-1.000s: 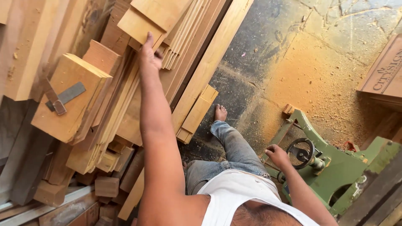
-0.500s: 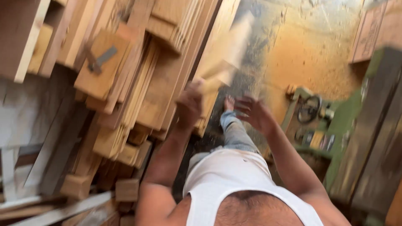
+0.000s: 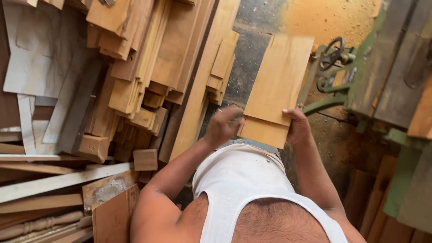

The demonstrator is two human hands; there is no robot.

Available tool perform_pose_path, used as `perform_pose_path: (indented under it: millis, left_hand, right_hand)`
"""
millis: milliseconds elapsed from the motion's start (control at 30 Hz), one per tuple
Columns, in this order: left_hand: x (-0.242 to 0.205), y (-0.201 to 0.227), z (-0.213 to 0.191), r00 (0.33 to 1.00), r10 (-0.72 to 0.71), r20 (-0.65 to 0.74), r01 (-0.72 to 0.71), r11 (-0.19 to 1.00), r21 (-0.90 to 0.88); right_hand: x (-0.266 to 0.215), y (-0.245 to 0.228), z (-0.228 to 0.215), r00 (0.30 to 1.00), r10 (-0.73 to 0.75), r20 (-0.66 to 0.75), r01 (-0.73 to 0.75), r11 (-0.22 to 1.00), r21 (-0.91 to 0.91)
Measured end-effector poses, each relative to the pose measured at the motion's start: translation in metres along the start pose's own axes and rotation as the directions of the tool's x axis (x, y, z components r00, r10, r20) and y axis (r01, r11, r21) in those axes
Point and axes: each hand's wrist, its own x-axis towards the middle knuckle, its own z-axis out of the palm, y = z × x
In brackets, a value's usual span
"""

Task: The person is inspecting and organizing various wooden planks and blocks in a workshop environment.

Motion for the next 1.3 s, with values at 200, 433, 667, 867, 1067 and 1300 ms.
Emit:
perform_pose_path:
  millis: [200, 433, 667, 867, 1067, 1300]
  left_hand:
    - [0.002, 0.01, 0.069, 0.915, -0.403, 0.005, 0.37, 0.836, -0.404]
    - [-0.019, 0.069, 0.177, 0.889, -0.389, 0.241, 0.386, 0.358, -0.85]
    - [-0.022, 0.133, 0.233, 0.886, -0.331, 0.324, 0.369, 0.082, -0.926]
    - [0.018, 0.11, 0.282, 0.903, -0.04, 0.427, 0.413, -0.188, -0.891]
    - [0.065, 0.186, 0.304, 0.834, -0.258, 0.487, 0.521, 0.078, -0.85]
    - [0.103, 0.141, 0.411, 0.925, -0.207, 0.319, 0.376, 0.617, -0.692]
  right_hand:
    - [-0.085, -0.02, -0.03, 0.941, -0.157, 0.299, 0.201, 0.972, -0.124]
    - [-0.173, -0.022, -0.105, 0.904, -0.152, 0.399, 0.269, 0.929, -0.256]
    - [-0.269, -0.047, -0.134, 0.874, -0.151, 0.463, 0.427, 0.695, -0.578]
    - [-0.315, -0.058, -0.166, 0.621, -0.223, 0.751, 0.759, 0.413, -0.504]
    - [-0.308, -0.03, -0.234, 0.873, -0.37, 0.318, 0.469, 0.452, -0.759]
    - [-0.272, -0.016, -0.251, 0.904, -0.316, -0.287, 0.323, 0.946, -0.024]
